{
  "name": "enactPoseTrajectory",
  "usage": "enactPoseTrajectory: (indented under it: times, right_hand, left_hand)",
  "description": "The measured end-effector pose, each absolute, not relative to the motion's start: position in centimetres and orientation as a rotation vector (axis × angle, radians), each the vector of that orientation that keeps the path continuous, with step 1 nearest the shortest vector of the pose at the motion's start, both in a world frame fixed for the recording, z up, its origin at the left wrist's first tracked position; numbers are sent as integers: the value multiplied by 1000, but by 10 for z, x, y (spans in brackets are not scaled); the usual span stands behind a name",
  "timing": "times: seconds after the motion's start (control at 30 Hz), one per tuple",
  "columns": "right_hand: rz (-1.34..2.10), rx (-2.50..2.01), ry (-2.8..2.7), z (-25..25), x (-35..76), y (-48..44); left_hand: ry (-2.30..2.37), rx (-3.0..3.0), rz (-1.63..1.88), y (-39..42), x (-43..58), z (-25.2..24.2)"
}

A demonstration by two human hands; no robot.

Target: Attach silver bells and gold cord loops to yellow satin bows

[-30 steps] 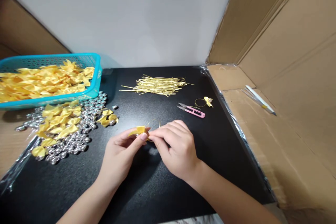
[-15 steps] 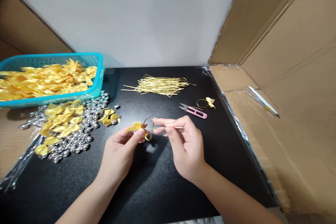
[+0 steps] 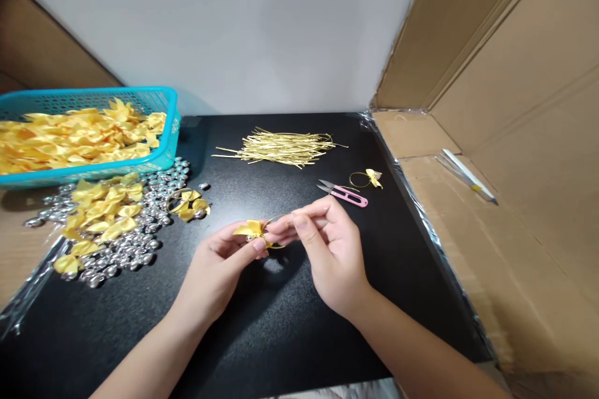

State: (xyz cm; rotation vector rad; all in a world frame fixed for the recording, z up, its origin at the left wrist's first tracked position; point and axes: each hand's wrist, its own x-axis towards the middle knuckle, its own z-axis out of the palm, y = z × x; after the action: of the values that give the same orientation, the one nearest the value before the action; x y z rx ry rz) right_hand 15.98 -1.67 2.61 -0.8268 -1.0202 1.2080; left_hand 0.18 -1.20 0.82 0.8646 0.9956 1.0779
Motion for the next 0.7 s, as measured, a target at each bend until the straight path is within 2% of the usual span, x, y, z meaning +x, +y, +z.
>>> enactPoseTrajectory:
  times: [0.4,0.7]
  right_hand:
    - [1345,-772,-1054,22,163,-14]
    - [1390,-699,-1108,24,160,-20]
  left_hand:
    - [1002,891,1098,-11,5,12]
    - [1184,998,1103,-13,7,17]
